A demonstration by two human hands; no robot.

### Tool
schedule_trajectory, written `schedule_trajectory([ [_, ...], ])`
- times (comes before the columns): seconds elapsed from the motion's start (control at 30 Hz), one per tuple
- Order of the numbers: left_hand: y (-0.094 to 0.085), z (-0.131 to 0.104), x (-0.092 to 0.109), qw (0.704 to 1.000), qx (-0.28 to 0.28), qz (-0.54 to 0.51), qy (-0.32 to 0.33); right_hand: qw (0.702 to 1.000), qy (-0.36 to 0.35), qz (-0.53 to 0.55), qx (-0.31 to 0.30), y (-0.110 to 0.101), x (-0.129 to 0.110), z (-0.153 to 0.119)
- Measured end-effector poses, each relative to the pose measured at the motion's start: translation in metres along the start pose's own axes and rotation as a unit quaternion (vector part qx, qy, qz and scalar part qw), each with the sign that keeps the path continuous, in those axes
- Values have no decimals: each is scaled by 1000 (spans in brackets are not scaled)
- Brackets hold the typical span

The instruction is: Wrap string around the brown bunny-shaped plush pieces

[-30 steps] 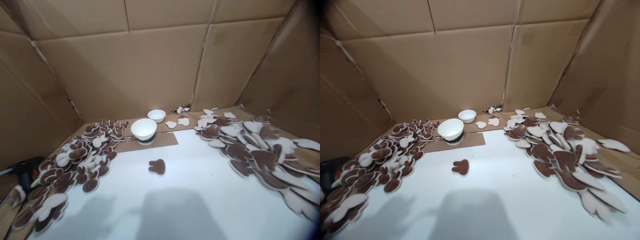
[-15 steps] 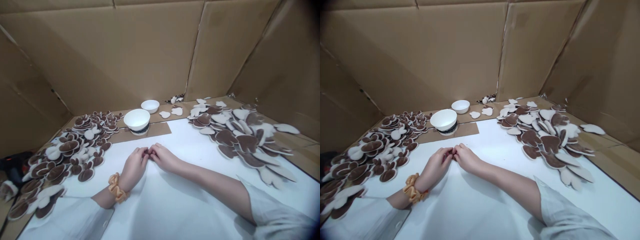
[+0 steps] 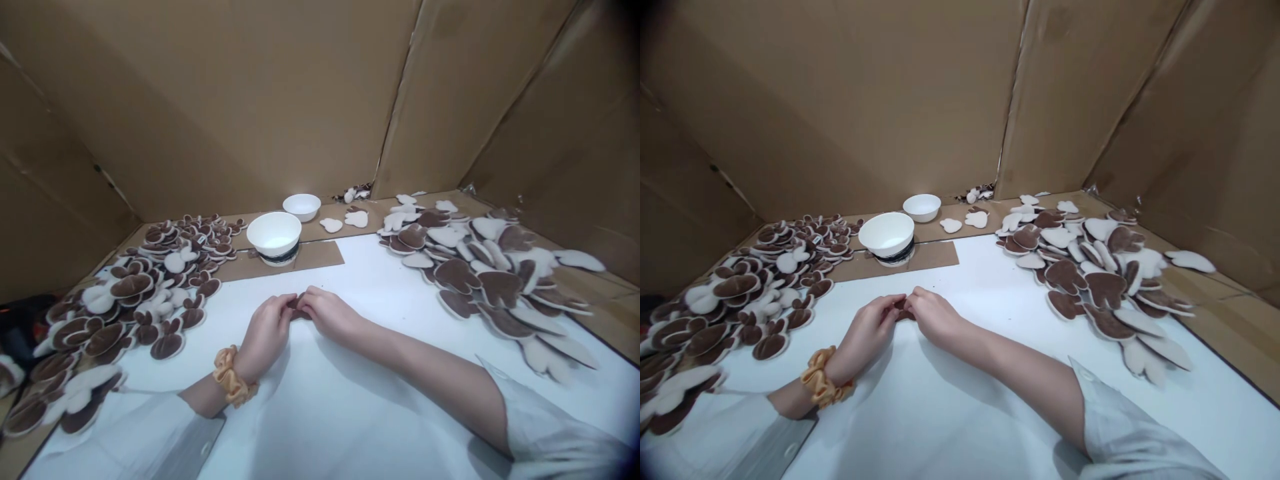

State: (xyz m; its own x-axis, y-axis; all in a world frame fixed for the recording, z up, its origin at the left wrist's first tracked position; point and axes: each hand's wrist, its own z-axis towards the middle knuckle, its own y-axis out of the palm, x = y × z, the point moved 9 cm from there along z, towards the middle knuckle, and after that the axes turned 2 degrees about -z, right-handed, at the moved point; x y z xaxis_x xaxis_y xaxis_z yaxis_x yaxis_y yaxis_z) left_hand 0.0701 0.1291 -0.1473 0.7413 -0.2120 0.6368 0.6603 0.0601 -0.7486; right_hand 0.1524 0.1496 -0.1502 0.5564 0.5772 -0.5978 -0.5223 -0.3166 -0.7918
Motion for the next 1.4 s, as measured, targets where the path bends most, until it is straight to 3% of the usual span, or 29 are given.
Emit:
schedule_trajectory([
  [0.13, 1, -3, 6, 999, -6, 18, 27, 998, 37, -46, 3, -3, 12, -5],
  [0.27, 2, -3, 5, 999, -10, 47, 19, 997, 22, -79, 0, -6, 14, -7],
  [0.53, 0, 6, 22, 991, -31, 73, 106, 999, 0, 32, -3, -16, 13, -6],
  [0.77, 1, 10, 17, 994, -48, 44, 86, 996, -76, 45, -21, -8, -3, 1],
  [1.2, 2, 13, 16, 992, -75, 44, 87, 999, -43, -30, -4, -17, 14, -5],
  [1.4, 4, 19, 20, 988, -104, 52, 106, 997, -68, -45, -5, -23, 5, -8],
])
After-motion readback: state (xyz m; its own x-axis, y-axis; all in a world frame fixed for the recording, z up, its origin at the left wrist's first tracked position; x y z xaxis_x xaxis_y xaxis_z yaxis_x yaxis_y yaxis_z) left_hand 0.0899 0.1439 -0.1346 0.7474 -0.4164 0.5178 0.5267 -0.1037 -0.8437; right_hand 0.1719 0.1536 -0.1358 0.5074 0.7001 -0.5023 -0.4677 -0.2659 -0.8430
